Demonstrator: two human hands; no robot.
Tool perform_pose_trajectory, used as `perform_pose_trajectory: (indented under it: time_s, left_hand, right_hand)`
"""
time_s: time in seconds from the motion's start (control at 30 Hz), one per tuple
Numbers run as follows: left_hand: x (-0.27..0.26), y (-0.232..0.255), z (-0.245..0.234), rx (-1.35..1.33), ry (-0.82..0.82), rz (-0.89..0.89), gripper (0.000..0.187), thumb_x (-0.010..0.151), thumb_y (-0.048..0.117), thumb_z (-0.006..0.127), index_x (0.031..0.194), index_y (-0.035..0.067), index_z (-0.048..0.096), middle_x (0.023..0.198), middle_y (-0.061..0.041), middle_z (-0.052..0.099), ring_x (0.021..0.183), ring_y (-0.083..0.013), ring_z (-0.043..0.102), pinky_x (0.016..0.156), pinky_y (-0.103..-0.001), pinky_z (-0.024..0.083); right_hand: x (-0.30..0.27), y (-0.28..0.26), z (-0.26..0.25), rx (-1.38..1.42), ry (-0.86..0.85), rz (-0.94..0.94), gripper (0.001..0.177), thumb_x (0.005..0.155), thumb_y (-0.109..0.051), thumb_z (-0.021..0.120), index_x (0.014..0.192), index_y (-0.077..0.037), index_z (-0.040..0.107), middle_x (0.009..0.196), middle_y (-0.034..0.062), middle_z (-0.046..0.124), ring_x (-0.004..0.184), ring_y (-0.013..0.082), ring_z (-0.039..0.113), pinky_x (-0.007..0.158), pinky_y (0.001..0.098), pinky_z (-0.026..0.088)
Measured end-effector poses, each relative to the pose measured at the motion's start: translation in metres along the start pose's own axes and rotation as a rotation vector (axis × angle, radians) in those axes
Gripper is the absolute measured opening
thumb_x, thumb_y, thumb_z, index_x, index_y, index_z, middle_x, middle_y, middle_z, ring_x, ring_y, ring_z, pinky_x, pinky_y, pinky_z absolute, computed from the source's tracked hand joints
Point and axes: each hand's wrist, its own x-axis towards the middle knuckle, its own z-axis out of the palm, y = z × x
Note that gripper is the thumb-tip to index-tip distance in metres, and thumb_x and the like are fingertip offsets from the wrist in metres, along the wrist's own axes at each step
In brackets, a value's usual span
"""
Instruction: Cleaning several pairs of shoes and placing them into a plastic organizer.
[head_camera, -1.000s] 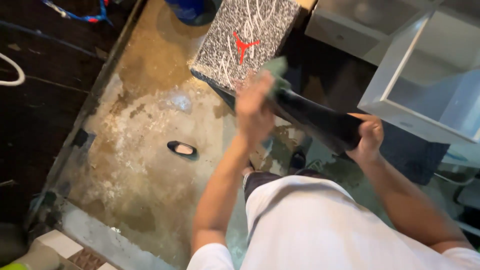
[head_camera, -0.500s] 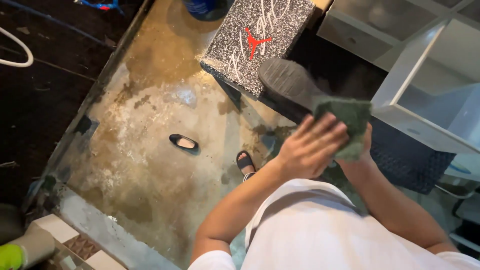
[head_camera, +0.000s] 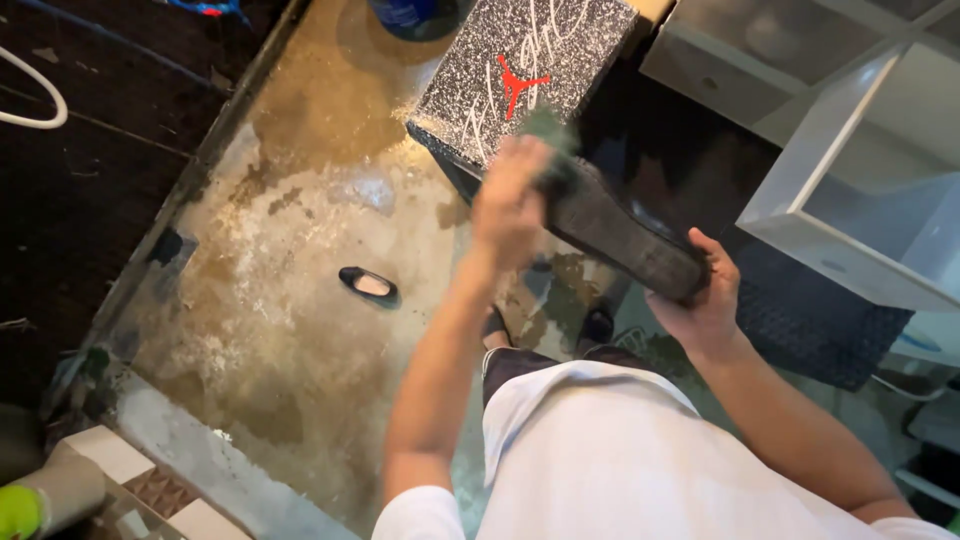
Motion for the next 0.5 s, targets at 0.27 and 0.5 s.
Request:
perform_pose_trajectory:
  time_s: [0.27, 0.5]
  left_hand:
    - [-0.023, 0.067, 0.021, -0.026, -0.079, 0.359, 0.056, 0.089, -0.001, 0.060, 0.144, 0.009, 0.057, 0.153, -0.014, 0.054, 0.148, -0.0366, 0.048, 0.129, -0.050, 0.033]
    - [-0.021, 0.024, 0.029, 0.036, 0.178, 0.078, 0.053, 0.092, 0.000, 0.056, 0.144, 0.008, 0.061, 0.155, -0.019, 0.053, 0.149, -0.0356, 0.051, 0.127, -0.048, 0.037]
  right_hand:
    - [0.010, 0.004, -0.018, -0.179, -0.111, -0.219, 0.026, 0.101, -0.027, 0.064, 0.113, -0.006, 0.073, 0.116, 0.0102, 0.077, 0.107, 0.0245, 0.073, 0.096, 0.0408, 0.056]
    - [0.008, 0.010, 0.008, 0.089, 0.043, 0.024, 0.032, 0.108, -0.033, 0.060, 0.117, -0.003, 0.069, 0.113, 0.0124, 0.077, 0.103, 0.0287, 0.073, 0.092, 0.0399, 0.055]
